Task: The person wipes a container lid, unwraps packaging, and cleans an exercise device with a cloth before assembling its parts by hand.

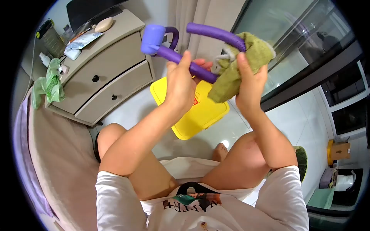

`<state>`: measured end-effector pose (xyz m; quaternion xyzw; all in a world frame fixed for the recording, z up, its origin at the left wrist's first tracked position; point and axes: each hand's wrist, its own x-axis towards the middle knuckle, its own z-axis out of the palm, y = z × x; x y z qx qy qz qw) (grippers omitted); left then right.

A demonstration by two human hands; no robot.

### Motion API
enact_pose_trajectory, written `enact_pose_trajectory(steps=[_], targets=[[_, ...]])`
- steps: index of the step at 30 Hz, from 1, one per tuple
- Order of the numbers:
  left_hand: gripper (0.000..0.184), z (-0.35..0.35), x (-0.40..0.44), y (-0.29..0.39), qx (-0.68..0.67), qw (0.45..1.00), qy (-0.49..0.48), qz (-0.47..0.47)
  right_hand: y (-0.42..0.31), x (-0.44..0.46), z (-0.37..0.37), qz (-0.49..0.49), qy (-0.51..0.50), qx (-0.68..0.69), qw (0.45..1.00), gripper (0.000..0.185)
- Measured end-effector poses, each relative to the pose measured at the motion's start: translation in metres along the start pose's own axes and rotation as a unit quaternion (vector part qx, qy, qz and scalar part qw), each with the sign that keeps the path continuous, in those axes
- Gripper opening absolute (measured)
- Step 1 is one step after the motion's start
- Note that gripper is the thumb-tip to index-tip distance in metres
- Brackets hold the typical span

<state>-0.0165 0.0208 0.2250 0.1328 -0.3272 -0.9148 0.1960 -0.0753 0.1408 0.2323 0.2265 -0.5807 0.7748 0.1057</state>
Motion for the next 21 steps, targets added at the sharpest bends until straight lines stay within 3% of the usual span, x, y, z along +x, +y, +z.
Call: enact_pose_trajectory(steps=[3,5,7,12,15,17,19,21], targets=[[0.018,-0.011,0.008,0.003,0.058,0.994,0.075,0.06,0.001,-0.016,0.012,0.008,-0.051,-0.024,0.998,0.045],[0.017,-0.018,0.014,0.005,0.065,0.992,0.072,0.084,-0.004,-0.016,0.009,0.02,-0.067,-0.036,0.997,0.045],[0.016,-0.017,0.014,0.009,0.056,0.991,0.061,0.108,-0.013,-0.012,0.007,0.076,-0.115,-0.033,0.99,0.044],[0.016,-0.013,0.01,0.012,0.111,0.984,0.018,0.136,-0.001,-0.005,0.001,0.093,-0.15,-0.07,0.982,0.04],[0.016,-0.012,0.009,0.012,0.143,0.98,-0.011,0.137,-0.002,0.003,-0.002,0.063,-0.167,-0.132,0.975,0.039],[0.016,-0.011,0.008,0.01,0.163,0.977,-0.024,0.132,-0.006,0.011,-0.006,0.074,-0.235,-0.248,0.937,0.042],[0.016,-0.011,0.005,0.007,0.211,0.966,-0.056,0.135,-0.006,0.012,-0.01,0.081,-0.245,-0.252,0.933,0.042],[0.015,-0.009,0.005,0.012,0.214,0.967,-0.051,0.132,-0.012,0.014,-0.01,0.152,-0.255,-0.195,0.935,0.04]])
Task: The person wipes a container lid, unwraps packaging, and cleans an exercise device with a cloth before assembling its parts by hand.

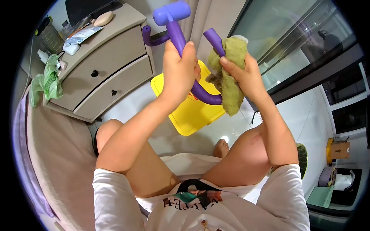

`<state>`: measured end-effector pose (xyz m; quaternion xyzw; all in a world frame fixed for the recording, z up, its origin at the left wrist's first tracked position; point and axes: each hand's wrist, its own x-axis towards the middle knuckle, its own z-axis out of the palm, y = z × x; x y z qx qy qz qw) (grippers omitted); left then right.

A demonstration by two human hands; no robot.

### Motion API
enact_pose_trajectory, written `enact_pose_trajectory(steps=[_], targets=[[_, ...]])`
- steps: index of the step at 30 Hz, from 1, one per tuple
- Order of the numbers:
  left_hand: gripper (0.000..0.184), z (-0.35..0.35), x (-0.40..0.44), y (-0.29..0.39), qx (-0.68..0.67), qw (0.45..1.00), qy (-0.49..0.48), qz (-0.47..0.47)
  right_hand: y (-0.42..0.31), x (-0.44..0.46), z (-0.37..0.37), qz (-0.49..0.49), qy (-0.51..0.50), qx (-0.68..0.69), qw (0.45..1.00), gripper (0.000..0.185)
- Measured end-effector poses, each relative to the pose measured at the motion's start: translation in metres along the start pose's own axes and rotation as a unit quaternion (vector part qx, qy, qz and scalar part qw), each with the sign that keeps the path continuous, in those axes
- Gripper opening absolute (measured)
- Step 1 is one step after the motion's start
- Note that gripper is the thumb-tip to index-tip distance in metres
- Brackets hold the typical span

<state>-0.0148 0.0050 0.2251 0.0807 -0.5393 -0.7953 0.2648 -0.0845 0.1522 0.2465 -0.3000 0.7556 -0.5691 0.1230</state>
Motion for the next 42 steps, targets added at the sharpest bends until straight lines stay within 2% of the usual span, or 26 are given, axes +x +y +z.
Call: enact_pose_trajectory(steps=[4,6,7,11,13,14,17,19,21,23,29,32,33,34,37,42], targets=[[0.016,-0.004,0.0,0.014,-0.015,1.0,-0.016,-0.01,0.003,0.002,-0.004,0.021,0.001,0.017,1.0,0.041],[0.017,-0.006,-0.002,0.021,-0.01,0.999,-0.038,-0.022,0.0,0.004,-0.01,0.073,-0.018,0.137,0.988,0.046],[0.018,-0.007,-0.002,0.022,-0.006,0.999,-0.043,-0.021,-0.003,0.004,-0.011,0.089,-0.031,0.13,0.987,0.05],[0.017,-0.009,-0.007,0.024,0.02,0.998,-0.053,-0.005,-0.002,0.001,-0.005,0.048,-0.042,0.172,0.983,0.047],[0.016,-0.008,-0.01,0.015,0.092,0.992,-0.064,0.061,-0.004,-0.002,0.013,-0.067,0.034,0.053,0.996,0.042],[0.016,-0.009,-0.01,0.013,0.094,0.992,-0.063,0.06,-0.005,-0.003,0.016,-0.066,0.034,0.055,0.996,0.042],[0.016,-0.015,-0.01,0.012,0.16,0.98,-0.047,0.113,-0.006,-0.002,0.022,-0.152,0.03,0.069,0.985,0.036],[0.017,-0.017,-0.01,0.011,0.188,0.963,-0.041,0.189,-0.007,-0.003,0.026,-0.154,0.045,0.099,0.982,0.036],[0.017,-0.021,-0.012,0.012,0.204,0.955,-0.035,0.211,-0.008,-0.002,0.028,-0.155,0.057,0.129,0.978,0.036],[0.017,-0.025,-0.015,0.012,0.221,0.947,-0.028,0.23,-0.007,-0.001,0.028,-0.081,0.067,0.21,0.972,0.038],[0.018,-0.032,-0.021,0.019,0.287,0.893,0.0,0.346,-0.011,-0.001,0.031,-0.086,0.051,0.282,0.954,0.044],[0.019,-0.036,-0.021,0.019,0.31,0.866,0.013,0.392,-0.009,-0.006,0.039,-0.138,0.046,0.265,0.953,0.045],[0.019,-0.038,-0.021,0.019,0.312,0.862,0.013,0.399,-0.007,-0.008,0.039,-0.164,0.018,0.28,0.946,0.037],[0.02,-0.039,-0.021,0.019,0.313,0.858,0.014,0.407,-0.007,-0.01,0.041,-0.165,0.016,0.28,0.945,0.037],[0.02,-0.04,-0.023,0.021,0.314,0.858,0.013,0.405,-0.017,-0.014,0.046,-0.238,0.007,0.161,0.958,0.022],[0.021,-0.038,-0.025,0.023,0.312,0.877,0.009,0.366,-0.014,-0.013,0.051,-0.245,0.033,0.101,0.964,0.016]])
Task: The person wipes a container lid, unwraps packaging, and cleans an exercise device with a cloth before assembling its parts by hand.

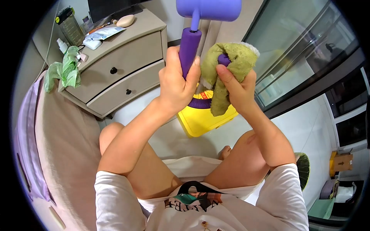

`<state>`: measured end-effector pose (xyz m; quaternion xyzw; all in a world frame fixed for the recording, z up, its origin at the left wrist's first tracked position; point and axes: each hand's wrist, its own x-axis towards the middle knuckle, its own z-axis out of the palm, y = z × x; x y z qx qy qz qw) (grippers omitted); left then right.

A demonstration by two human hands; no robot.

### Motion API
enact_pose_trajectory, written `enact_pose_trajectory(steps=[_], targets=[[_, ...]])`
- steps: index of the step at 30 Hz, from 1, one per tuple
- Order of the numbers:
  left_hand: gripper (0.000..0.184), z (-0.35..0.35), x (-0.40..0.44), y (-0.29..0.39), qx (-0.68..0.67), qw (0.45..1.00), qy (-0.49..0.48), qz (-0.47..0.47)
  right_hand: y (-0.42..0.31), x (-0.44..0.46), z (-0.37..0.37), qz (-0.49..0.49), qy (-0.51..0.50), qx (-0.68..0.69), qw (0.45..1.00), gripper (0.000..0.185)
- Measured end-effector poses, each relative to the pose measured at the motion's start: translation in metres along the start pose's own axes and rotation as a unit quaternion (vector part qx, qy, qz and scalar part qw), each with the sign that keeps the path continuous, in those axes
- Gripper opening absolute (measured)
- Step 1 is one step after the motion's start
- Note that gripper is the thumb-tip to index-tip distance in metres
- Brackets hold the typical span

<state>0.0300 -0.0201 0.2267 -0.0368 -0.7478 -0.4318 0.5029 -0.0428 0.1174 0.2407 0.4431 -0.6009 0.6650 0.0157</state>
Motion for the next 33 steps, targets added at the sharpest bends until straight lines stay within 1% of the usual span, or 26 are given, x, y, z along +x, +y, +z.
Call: enact_pose_trajectory(steps=[2,5,6,9,11,12,14,15,16,17,18,19,20,22,23,24,26,28,30,31,32,33], targets=[[0.022,0.0,0.001,-0.002,0.003,1.0,-0.002,-0.001,0.002,-0.002,0.001,-0.009,0.005,-0.022,1.0,0.015],[0.029,0.001,0.001,-0.007,-0.057,0.998,-0.013,-0.033,0.0,-0.004,0.003,-0.032,-0.006,-0.045,0.998,0.016],[0.029,0.001,0.001,-0.008,-0.057,0.998,-0.009,-0.03,-0.001,-0.005,0.002,-0.036,-0.009,-0.045,0.998,0.016],[0.032,0.002,-0.001,-0.01,-0.129,0.989,-0.024,-0.062,-0.001,-0.005,0.0,-0.038,-0.011,-0.058,0.998,0.017],[0.032,0.002,0.0,-0.007,-0.125,0.99,-0.017,-0.069,0.001,-0.004,-0.003,-0.024,-0.008,-0.052,0.998,0.023],[0.032,0.002,0.001,-0.006,-0.122,0.989,-0.013,-0.077,0.003,-0.002,-0.004,-0.027,-0.011,-0.051,0.998,0.023],[0.03,-0.001,0.005,-0.003,-0.103,0.992,-0.002,-0.071,0.009,0.004,-0.009,0.053,0.065,0.065,0.994,0.03],[0.029,-0.002,0.006,-0.004,-0.057,0.997,0.001,-0.05,0.011,0.008,-0.011,0.064,0.093,0.09,0.99,0.034],[0.027,-0.003,0.007,-0.006,-0.011,0.999,0.004,-0.03,0.013,0.014,-0.015,0.061,0.092,0.09,0.99,0.034],[0.027,-0.005,0.007,-0.009,-0.011,1.0,0.006,-0.027,0.014,0.02,-0.019,0.069,0.127,0.113,0.983,0.035],[0.027,-0.007,0.007,-0.013,0.017,1.0,-0.017,-0.01,0.015,0.024,-0.024,0.079,0.162,0.137,0.974,0.035],[0.026,-0.008,0.007,-0.017,0.044,0.998,-0.041,0.008,0.016,0.028,-0.03,0.08,0.163,0.124,0.976,0.043],[0.026,-0.01,0.007,-0.02,0.043,0.998,-0.041,0.011,0.015,0.031,-0.036,0.078,0.164,0.124,0.976,0.043],[0.026,-0.011,0.007,-0.027,0.111,0.987,-0.08,0.088,0.008,0.035,-0.044,0.111,0.105,0.268,0.951,0.049],[0.028,-0.012,0.008,-0.029,0.133,0.98,-0.087,0.119,0.002,0.036,-0.047,0.144,0.103,0.307,0.935,0.055],[0.028,-0.012,0.008,-0.032,0.128,0.98,-0.09,0.119,0.001,0.035,-0.05,0.145,0.107,0.305,0.935,0.055],[0.029,-0.013,0.008,-0.037,0.171,0.966,-0.117,0.153,-0.003,0.033,-0.057,0.225,0.088,0.34,0.909,0.058],[0.03,-0.013,0.008,-0.038,0.175,0.964,-0.12,0.16,-0.005,0.034,-0.058,0.223,0.09,0.328,0.914,0.059],[0.029,-0.014,0.01,-0.038,0.206,0.943,-0.15,0.214,-0.005,0.033,-0.061,0.316,0.054,0.324,0.89,0.056],[0.029,-0.014,0.01,-0.037,0.199,0.938,-0.157,0.236,-0.004,0.032,-0.06,0.313,0.044,0.344,0.884,0.052],[0.029,-0.013,0.009,-0.035,0.198,0.938,-0.159,0.237,-0.006,0.03,-0.06,0.312,0.046,0.346,0.884,0.052],[0.029,-0.012,0.008,-0.034,0.192,0.939,-0.161,0.238,-0.01,0.029,-0.059,0.308,0.018,0.325,0.894,0.051]])
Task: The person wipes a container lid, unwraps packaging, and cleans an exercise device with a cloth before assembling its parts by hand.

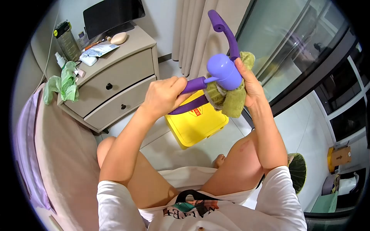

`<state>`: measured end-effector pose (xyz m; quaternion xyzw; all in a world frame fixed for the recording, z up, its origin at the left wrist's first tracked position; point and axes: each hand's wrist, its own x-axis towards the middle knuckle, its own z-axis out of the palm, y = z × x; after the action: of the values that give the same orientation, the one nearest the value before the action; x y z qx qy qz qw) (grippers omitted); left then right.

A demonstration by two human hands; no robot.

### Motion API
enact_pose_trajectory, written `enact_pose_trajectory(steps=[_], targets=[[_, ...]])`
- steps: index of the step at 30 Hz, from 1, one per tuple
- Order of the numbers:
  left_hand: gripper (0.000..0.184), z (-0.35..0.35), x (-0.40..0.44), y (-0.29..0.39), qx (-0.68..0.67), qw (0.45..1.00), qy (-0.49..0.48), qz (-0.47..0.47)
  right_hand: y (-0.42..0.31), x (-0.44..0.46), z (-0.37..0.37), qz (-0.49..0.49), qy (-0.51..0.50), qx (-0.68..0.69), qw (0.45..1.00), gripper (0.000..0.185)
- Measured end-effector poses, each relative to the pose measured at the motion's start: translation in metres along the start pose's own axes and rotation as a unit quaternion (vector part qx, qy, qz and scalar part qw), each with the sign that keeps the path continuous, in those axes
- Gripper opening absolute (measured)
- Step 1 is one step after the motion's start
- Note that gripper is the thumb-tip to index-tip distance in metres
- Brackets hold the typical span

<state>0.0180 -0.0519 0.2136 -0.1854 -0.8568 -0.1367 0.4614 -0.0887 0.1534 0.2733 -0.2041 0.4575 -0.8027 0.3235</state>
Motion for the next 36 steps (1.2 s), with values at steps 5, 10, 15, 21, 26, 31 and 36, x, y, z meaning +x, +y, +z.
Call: enact_pose_trajectory(steps=[5,10,15,21,26,31,36], targets=[[0.029,0.003,0.0,0.004,-0.02,1.0,-0.006,0.001,-0.001,-0.009,-0.007,-0.063,-0.103,-0.104,0.987,0.066],[0.026,0.005,-0.001,0.013,-0.084,0.994,-0.034,-0.065,-0.003,-0.017,0.01,-0.073,-0.037,-0.156,0.984,0.069],[0.018,-0.006,0.012,0.025,-0.223,0.95,-0.145,-0.166,-0.005,-0.022,0.013,-0.06,-0.025,-0.155,0.986,0.058],[0.017,-0.027,0.037,0.031,-0.391,0.828,-0.322,-0.24,0.005,-0.019,0.002,-0.051,-0.074,-0.122,0.988,0.062],[0.02,-0.027,0.034,0.033,-0.486,0.688,-0.429,-0.326,0.016,-0.017,0.008,-0.053,-0.062,-0.147,0.986,0.066],[0.021,-0.007,0.019,0.029,-0.474,0.783,-0.297,-0.273,0.006,-0.019,0.026,-0.024,-0.058,-0.194,0.979,0.066],[0.021,-0.01,0.019,0.031,-0.292,0.89,-0.202,-0.286,0.011,-0.018,0.036,-0.023,-0.027,-0.235,0.971,0.058]])
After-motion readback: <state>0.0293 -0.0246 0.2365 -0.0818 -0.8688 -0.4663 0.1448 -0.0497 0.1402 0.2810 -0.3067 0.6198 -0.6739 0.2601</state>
